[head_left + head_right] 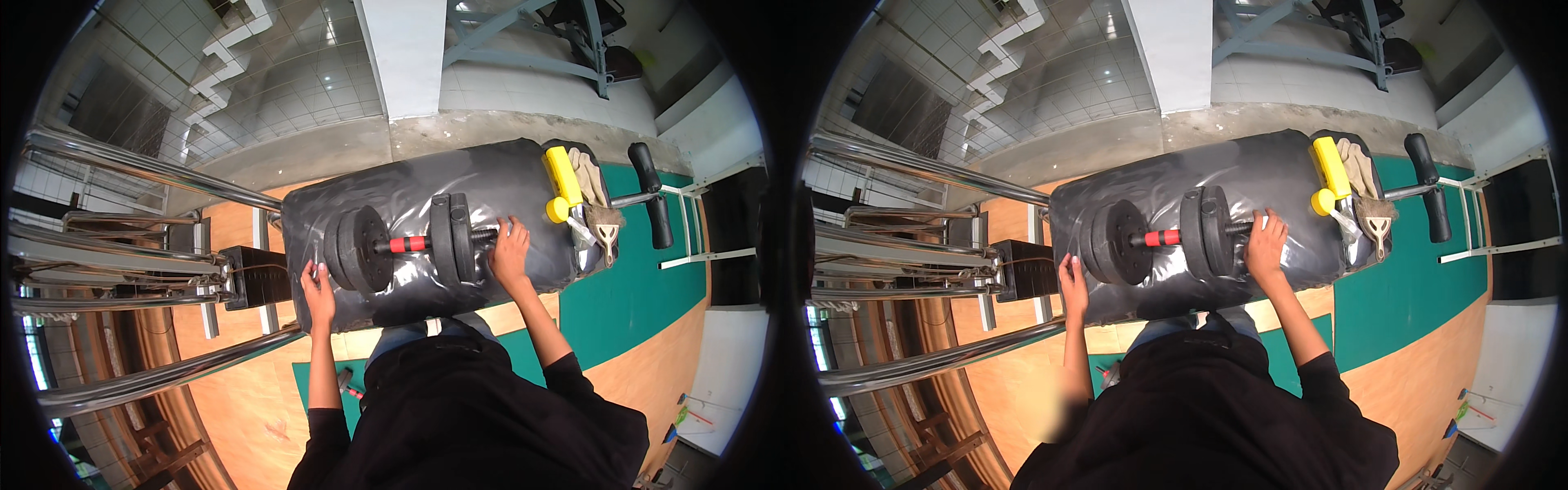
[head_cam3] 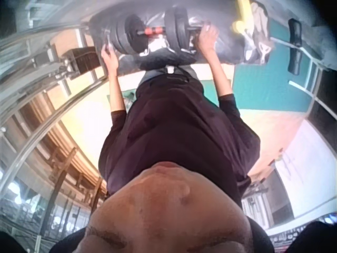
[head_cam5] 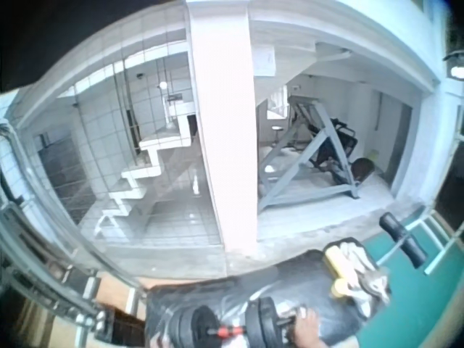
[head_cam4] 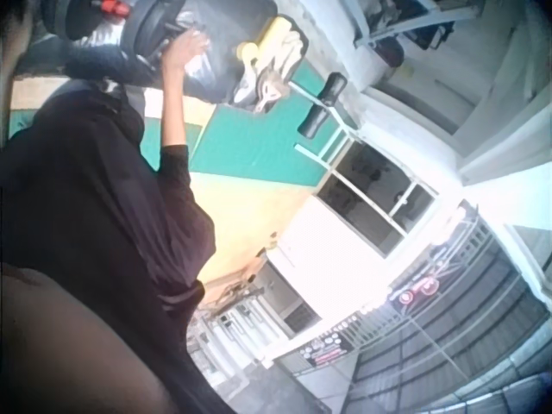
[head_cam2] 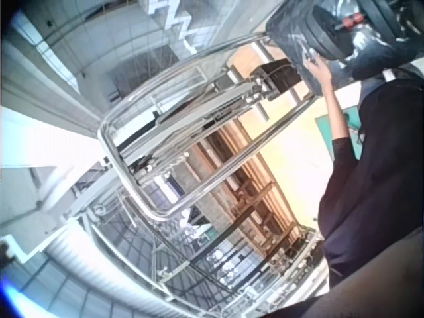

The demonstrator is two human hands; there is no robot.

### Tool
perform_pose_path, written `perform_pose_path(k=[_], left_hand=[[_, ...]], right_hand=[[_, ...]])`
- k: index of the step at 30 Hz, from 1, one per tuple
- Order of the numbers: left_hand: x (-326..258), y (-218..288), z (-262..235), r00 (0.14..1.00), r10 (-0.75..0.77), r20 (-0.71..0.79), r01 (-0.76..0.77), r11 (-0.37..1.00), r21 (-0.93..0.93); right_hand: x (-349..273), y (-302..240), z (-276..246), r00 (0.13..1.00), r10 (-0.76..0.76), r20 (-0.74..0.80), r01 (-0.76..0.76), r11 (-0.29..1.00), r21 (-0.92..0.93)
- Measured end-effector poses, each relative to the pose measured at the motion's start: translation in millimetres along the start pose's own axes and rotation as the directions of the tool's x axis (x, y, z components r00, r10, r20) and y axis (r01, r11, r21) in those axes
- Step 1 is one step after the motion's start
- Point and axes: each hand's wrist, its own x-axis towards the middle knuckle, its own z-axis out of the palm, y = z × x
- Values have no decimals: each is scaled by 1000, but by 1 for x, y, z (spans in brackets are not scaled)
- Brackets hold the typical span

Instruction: The person wipes a weight plate with a cloth, then places it on a barbell. They repeat this with a second plate, add red collars to secure the plates, and leave the assembled barbell on a padded bench.

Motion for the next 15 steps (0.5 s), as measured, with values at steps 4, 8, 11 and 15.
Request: perform_pose_path(k=[4,8,11,15], left_hand=[[-21,-30,-7,983,-180,44,184,974,-129],[-38,-48,-14,877,-437,197,479,818,-318],[-47,-55,-15,837,-475,272,546,751,-371],[-46,-58,-12,863,-432,261,499,808,-313]], right_hand=[[-29,-2,-7,994,89,-69,-73,977,200],[-66,2,2,989,143,26,-145,964,222],[-89,-2,11,980,185,75,-197,954,224],[-113,-12,18,978,195,71,-207,936,285]])
